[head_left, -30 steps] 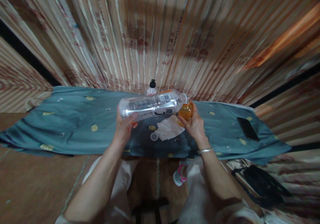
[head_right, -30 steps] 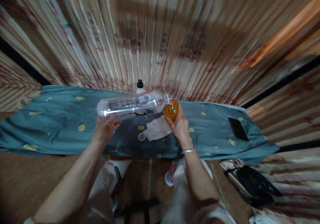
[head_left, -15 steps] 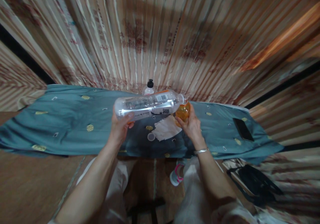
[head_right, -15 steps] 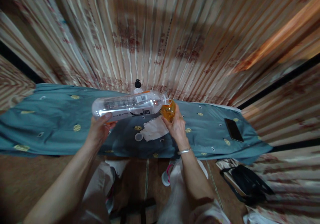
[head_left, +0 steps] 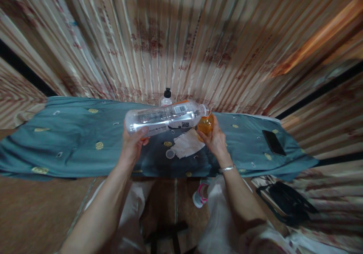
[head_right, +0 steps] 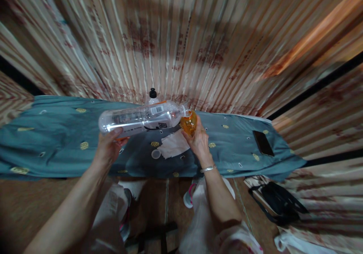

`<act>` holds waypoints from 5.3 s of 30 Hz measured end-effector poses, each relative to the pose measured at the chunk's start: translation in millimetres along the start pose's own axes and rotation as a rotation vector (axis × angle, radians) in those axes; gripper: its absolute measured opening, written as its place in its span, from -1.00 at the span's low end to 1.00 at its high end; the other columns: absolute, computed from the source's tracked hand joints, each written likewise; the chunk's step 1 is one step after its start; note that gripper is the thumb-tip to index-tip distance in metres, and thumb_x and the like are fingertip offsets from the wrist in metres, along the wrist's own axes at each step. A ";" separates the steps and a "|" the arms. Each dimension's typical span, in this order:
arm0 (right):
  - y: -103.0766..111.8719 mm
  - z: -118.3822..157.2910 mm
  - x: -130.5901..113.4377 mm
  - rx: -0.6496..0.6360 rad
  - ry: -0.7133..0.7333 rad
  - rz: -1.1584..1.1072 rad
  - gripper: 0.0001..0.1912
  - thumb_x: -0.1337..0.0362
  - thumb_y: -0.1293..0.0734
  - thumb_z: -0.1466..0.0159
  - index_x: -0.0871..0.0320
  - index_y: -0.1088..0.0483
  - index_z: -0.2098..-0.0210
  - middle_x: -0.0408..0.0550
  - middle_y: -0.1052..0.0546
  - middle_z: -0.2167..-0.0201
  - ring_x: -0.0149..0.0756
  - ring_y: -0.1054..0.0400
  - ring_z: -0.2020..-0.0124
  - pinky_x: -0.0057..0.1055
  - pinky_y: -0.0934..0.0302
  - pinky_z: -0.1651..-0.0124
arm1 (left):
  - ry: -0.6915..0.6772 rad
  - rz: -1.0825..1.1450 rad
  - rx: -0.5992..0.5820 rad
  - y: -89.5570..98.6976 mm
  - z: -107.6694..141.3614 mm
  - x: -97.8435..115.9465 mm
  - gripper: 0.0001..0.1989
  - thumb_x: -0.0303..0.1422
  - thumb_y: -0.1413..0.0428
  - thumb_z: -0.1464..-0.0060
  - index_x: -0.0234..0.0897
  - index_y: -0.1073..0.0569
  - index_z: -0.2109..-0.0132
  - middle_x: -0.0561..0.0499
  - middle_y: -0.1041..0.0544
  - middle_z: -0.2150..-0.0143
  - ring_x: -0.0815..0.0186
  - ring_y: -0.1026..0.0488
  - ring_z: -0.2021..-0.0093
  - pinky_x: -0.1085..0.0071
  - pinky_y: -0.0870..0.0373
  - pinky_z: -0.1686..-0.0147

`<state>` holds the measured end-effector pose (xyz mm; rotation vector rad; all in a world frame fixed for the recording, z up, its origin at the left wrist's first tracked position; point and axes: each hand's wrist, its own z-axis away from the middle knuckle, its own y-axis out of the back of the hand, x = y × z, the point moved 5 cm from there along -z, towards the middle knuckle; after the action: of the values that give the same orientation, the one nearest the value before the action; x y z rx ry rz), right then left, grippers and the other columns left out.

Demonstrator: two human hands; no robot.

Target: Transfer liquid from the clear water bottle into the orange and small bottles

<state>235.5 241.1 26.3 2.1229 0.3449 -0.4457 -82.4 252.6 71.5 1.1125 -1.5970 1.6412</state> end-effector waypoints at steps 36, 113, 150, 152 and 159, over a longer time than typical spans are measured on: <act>0.7 0.2 3.7 -0.003 -0.006 0.016 0.02 -0.19 -0.34 -0.31 0.27 0.01 -0.53 0.38 -0.53 -0.26 0.20 -0.54 -0.15 0.08 -0.46 -0.11 | 0.022 0.018 0.019 -0.5 -0.6 -2.5 -0.14 -0.27 -0.51 0.44 -0.10 -0.45 -0.12 0.10 -0.56 0.37 0.38 -0.40 0.56 0.49 -0.07 0.66; 5.1 2.3 1.5 -0.005 -0.033 0.060 0.04 -0.17 -0.38 -0.29 0.34 -0.01 -0.52 0.40 -0.60 -0.16 0.17 -0.57 -0.09 0.03 -0.47 -0.10 | -0.037 0.021 -0.052 0.2 -1.5 -3.7 -0.30 -0.33 -0.44 0.31 -0.08 -0.46 -0.07 0.09 -0.59 0.27 0.37 -0.44 0.48 0.52 -0.12 0.67; 7.2 2.6 -1.2 0.011 -0.008 0.029 -0.03 -0.18 -0.32 -0.33 0.32 -0.05 -0.49 0.37 -0.57 -0.21 0.15 -0.57 -0.12 -0.01 -0.47 -0.12 | -0.027 0.009 -0.063 0.7 -0.8 -3.5 -0.31 -0.30 -0.46 0.29 -0.11 -0.46 -0.06 0.11 -0.57 0.27 0.39 -0.43 0.48 0.54 -0.14 0.65; 7.3 2.9 -1.7 0.009 -0.001 0.031 -0.04 -0.18 -0.31 -0.34 0.31 -0.04 -0.49 0.36 -0.57 -0.21 0.16 -0.57 -0.12 0.01 -0.47 -0.12 | -0.026 0.003 -0.065 0.7 -0.8 -4.2 -0.29 -0.28 -0.46 0.30 -0.13 -0.47 -0.09 0.11 -0.56 0.28 0.39 -0.41 0.48 0.54 -0.13 0.66; 5.2 3.3 0.8 0.021 -0.018 0.009 0.00 -0.24 -0.32 -0.31 0.30 -0.06 -0.49 0.40 -0.60 -0.15 0.19 -0.58 -0.08 0.04 -0.47 -0.09 | -0.027 -0.012 -0.054 4.7 -3.1 -9.5 -0.20 -0.20 -0.49 0.32 -0.11 -0.44 -0.13 0.09 -0.54 0.26 0.37 -0.40 0.48 0.49 -0.10 0.63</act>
<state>237.7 235.6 28.1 2.1391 0.3217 -0.4652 -82.4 256.4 61.1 1.1192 -1.6382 1.5726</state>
